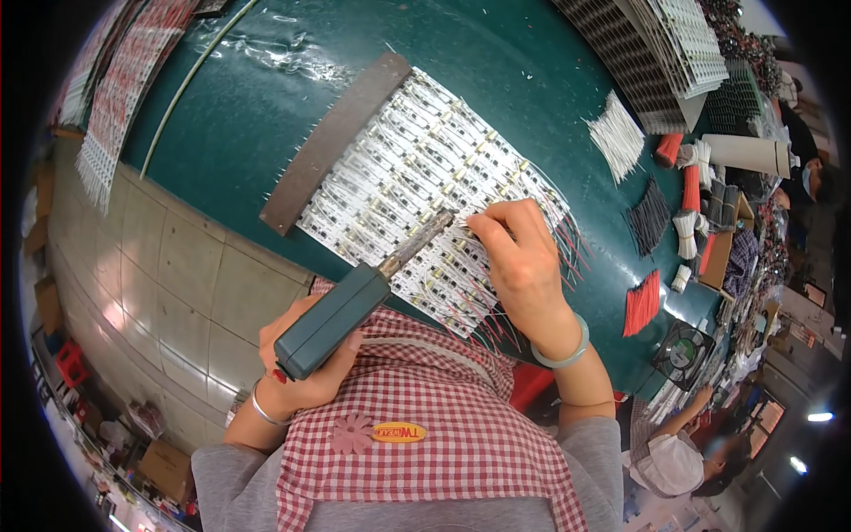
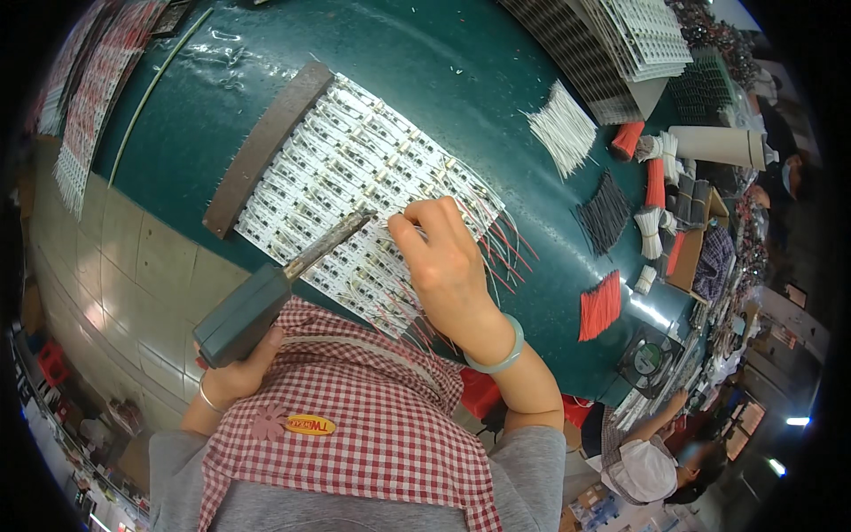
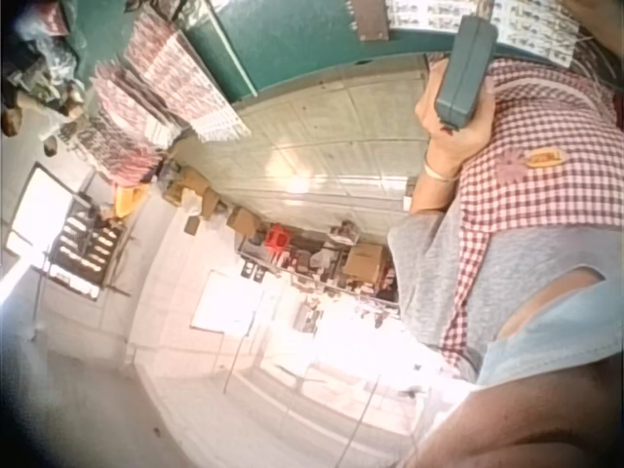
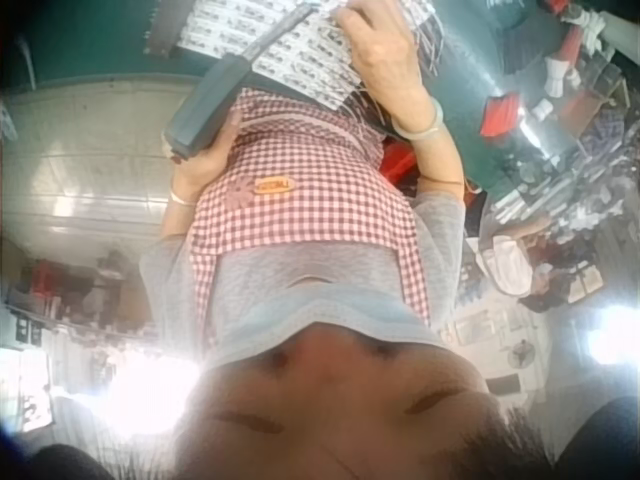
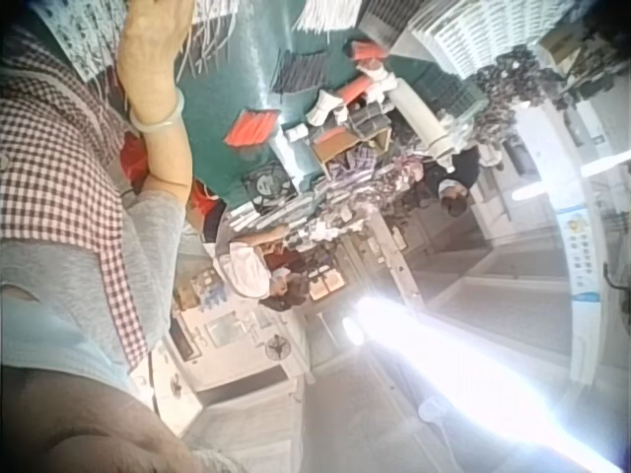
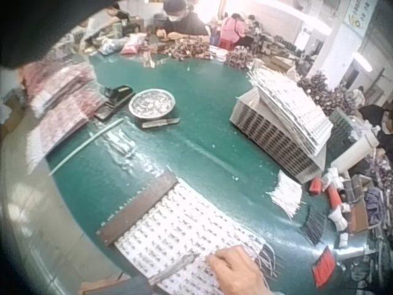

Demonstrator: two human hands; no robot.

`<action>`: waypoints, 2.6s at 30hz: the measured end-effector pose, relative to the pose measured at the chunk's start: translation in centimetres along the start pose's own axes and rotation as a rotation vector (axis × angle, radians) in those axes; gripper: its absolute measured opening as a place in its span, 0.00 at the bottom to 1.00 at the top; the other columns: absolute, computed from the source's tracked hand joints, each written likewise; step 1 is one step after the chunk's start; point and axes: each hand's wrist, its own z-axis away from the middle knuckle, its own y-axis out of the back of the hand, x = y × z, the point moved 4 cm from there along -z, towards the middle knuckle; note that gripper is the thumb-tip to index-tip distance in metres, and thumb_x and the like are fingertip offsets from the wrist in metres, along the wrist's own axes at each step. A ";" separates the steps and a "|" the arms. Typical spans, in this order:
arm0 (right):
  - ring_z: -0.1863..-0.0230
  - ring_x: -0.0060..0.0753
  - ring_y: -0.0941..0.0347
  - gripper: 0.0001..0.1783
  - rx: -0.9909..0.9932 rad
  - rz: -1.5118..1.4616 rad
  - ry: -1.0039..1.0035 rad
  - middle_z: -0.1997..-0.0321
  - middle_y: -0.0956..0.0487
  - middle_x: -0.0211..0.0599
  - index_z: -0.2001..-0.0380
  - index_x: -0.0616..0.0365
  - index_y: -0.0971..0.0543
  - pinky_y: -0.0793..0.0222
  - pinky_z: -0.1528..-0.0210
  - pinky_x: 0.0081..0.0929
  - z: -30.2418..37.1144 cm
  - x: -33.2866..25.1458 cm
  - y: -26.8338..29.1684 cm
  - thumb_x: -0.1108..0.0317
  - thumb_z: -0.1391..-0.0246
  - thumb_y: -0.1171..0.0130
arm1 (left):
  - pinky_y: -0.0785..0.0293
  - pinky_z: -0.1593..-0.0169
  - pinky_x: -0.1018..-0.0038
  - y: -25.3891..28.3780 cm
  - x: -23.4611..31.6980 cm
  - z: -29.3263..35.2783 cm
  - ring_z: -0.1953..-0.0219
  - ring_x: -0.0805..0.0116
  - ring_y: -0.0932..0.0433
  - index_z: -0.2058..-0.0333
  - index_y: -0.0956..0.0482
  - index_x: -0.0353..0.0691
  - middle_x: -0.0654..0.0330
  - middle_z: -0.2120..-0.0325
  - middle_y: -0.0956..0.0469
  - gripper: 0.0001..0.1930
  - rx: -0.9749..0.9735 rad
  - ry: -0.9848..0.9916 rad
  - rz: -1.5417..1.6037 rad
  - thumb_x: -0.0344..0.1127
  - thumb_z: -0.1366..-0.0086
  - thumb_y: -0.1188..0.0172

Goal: Soldering wires to LED strip components on a factory assembly line.

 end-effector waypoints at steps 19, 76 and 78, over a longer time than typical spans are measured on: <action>0.63 0.41 0.28 0.20 0.077 -0.064 -0.002 0.64 0.24 0.40 0.61 0.66 0.18 0.29 0.66 0.34 0.8 -1.2 -0.5 0.86 0.64 0.41 | 0.20 0.64 0.75 0.7 -0.3 0.8 0.69 0.65 0.15 0.58 0.17 0.27 0.51 0.65 0.16 0.16 -0.023 0.038 -0.014 0.23 0.47 0.29; 0.64 0.40 0.29 0.16 0.070 0.031 0.045 0.67 0.25 0.36 0.62 0.62 0.19 0.31 0.64 0.34 1.2 -2.7 -0.3 0.79 0.60 0.39 | 0.20 0.64 0.75 1.1 -0.1 1.9 0.69 0.65 0.15 0.57 0.17 0.26 0.51 0.66 0.17 0.15 0.019 0.013 0.001 0.23 0.45 0.30; 0.65 0.40 0.29 0.17 0.059 0.000 0.032 0.67 0.25 0.36 0.62 0.63 0.19 0.31 0.64 0.35 1.4 -2.7 -0.6 0.79 0.60 0.39 | 0.21 0.64 0.75 1.2 -0.2 2.1 0.69 0.65 0.16 0.57 0.17 0.26 0.51 0.66 0.17 0.15 0.011 0.015 -0.005 0.23 0.45 0.30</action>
